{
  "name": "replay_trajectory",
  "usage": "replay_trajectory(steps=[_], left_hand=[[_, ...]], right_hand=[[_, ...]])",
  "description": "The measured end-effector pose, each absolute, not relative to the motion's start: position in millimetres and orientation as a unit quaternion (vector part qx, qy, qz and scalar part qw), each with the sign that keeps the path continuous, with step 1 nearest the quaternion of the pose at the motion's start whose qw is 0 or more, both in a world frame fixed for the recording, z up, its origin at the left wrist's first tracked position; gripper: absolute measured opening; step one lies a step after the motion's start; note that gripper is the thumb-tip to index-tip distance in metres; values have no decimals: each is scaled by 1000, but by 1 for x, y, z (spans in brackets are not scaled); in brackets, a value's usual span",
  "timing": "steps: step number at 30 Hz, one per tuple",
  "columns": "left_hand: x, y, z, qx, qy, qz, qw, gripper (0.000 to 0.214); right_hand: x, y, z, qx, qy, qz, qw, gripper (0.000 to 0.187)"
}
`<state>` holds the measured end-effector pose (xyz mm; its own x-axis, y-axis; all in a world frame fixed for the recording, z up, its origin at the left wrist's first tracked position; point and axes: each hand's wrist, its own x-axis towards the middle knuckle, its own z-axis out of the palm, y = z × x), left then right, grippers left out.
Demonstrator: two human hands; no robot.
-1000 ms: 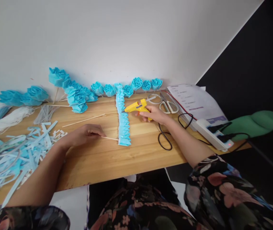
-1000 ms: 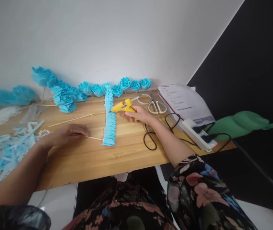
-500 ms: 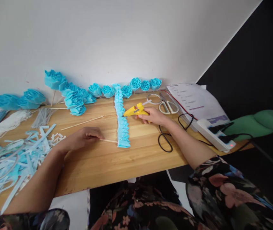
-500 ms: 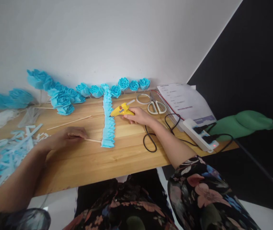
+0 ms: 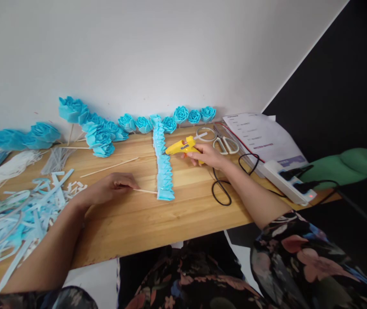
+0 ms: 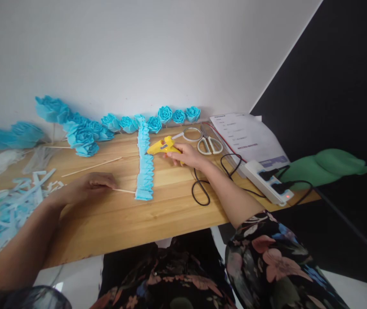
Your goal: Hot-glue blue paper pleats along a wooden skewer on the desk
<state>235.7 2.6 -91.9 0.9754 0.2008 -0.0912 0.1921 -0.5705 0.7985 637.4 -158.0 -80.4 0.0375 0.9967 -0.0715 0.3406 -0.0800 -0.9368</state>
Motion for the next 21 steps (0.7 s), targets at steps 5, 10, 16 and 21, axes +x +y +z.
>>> replay_trajectory(steps=[5, 10, 16, 21], left_hand=[[237, 1, -88, 885, 116, -1, 451, 56], [237, -2, -84, 888, 116, 0, 445, 52], [237, -5, -83, 895, 138, 1, 425, 43], [236, -7, -83, 888, 161, 11, 430, 30]], right_hand=[[636, -157, -85, -621, -596, 372, 348, 52], [638, -156, -86, -622, -607, 367, 330, 49], [638, -156, -87, -621, -616, 354, 332, 48], [638, -156, -88, -619, -616, 356, 333, 47]])
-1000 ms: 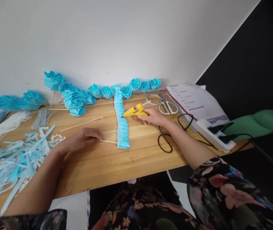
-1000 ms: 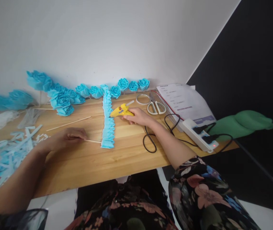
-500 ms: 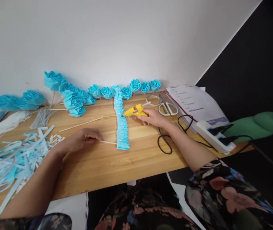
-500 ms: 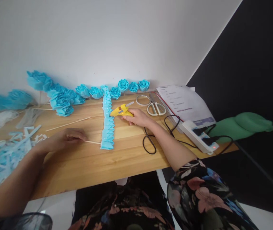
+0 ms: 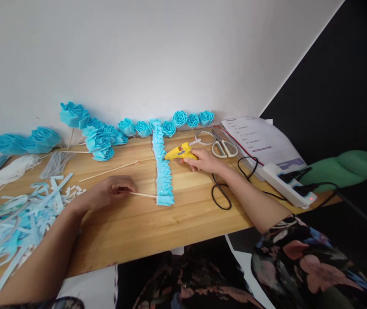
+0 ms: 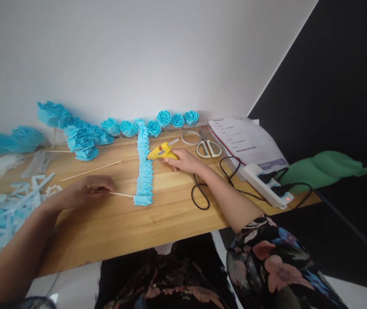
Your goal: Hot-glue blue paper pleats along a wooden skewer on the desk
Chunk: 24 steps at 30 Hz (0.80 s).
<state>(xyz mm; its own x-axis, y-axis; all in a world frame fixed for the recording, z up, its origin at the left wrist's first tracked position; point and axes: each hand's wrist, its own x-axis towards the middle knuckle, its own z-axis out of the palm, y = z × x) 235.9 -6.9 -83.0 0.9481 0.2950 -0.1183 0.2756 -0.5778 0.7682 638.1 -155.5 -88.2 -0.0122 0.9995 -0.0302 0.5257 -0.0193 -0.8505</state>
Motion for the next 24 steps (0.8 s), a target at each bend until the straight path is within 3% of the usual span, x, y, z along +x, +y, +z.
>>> replay_trajectory(steps=[4, 12, 24], left_hand=[[236, -5, -82, 895, 148, 17, 420, 27], [237, 0, -87, 904, 129, 44, 405, 40], [237, 6, -77, 910, 149, 24, 387, 52]], right_hand=[[638, -155, -88, -617, -610, 363, 339, 45], [635, -154, -86, -625, -595, 374, 341, 39], [635, -150, -86, -602, -602, 386, 354, 19]])
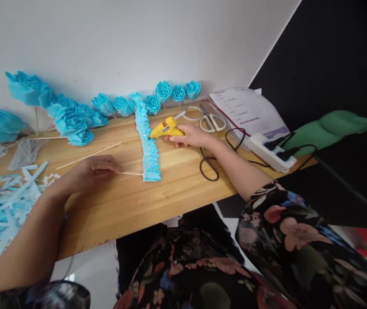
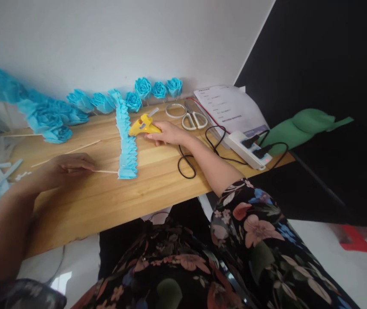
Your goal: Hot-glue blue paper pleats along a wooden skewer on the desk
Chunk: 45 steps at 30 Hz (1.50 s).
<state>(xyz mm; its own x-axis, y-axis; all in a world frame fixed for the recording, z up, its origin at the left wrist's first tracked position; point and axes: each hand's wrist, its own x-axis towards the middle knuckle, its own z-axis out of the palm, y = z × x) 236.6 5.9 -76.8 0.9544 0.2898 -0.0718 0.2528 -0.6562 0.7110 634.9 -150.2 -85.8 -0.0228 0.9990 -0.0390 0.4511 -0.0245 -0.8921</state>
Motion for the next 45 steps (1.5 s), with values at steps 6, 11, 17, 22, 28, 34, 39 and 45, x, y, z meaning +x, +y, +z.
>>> replay_trajectory(steps=[6, 11, 17, 22, 28, 34, 39, 45], left_hand=[[238, 5, -77, 906, 163, 21, 390, 46], [242, 1, -72, 915, 156, 26, 372, 38], [243, -1, -72, 910, 170, 25, 378, 41], [239, 5, -70, 911, 193, 111, 347, 42], [237, 12, -75, 914, 194, 183, 306, 41], [243, 3, -74, 912, 191, 116, 344, 64], [246, -5, -65, 915, 176, 36, 362, 61], [247, -5, -70, 907, 177, 20, 382, 48]], right_hand=[[636, -149, -88, -594, -590, 395, 379, 19], [637, -146, -90, -584, -565, 381, 442, 25], [634, -147, -90, -593, -572, 372, 429, 28], [631, -146, -91, -608, -582, 350, 411, 29], [629, -144, -94, -627, -597, 335, 372, 36], [627, -144, -93, -635, -597, 328, 365, 39], [628, -143, -95, -634, -586, 342, 372, 46], [633, -142, -99, -626, -582, 355, 378, 46]])
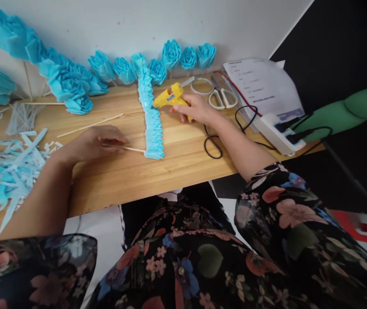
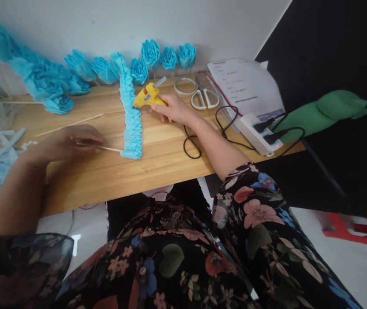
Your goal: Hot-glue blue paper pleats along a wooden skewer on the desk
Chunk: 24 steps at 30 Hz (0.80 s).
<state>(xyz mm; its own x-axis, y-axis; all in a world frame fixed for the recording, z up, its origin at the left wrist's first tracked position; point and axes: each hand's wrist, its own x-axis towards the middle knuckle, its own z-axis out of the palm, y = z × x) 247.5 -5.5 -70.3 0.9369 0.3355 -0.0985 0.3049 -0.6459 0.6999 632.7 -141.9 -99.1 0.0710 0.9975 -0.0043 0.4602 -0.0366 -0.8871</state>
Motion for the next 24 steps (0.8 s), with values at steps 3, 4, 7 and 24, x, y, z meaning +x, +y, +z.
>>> replay_trajectory(steps=[3, 4, 7, 24], left_hand=[[248, -7, -73, 900, 190, 9, 392, 44], [248, -7, -74, 899, 193, 7, 392, 44], [249, -9, -75, 901, 194, 10, 387, 42], [249, -12, -73, 900, 185, 4, 395, 32]], right_hand=[[636, -143, -101, -624, -580, 347, 391, 48], [637, -144, -101, -623, -579, 343, 399, 49], [640, -145, -99, -622, -573, 332, 418, 51], [637, -148, -102, -629, -582, 345, 383, 42]])
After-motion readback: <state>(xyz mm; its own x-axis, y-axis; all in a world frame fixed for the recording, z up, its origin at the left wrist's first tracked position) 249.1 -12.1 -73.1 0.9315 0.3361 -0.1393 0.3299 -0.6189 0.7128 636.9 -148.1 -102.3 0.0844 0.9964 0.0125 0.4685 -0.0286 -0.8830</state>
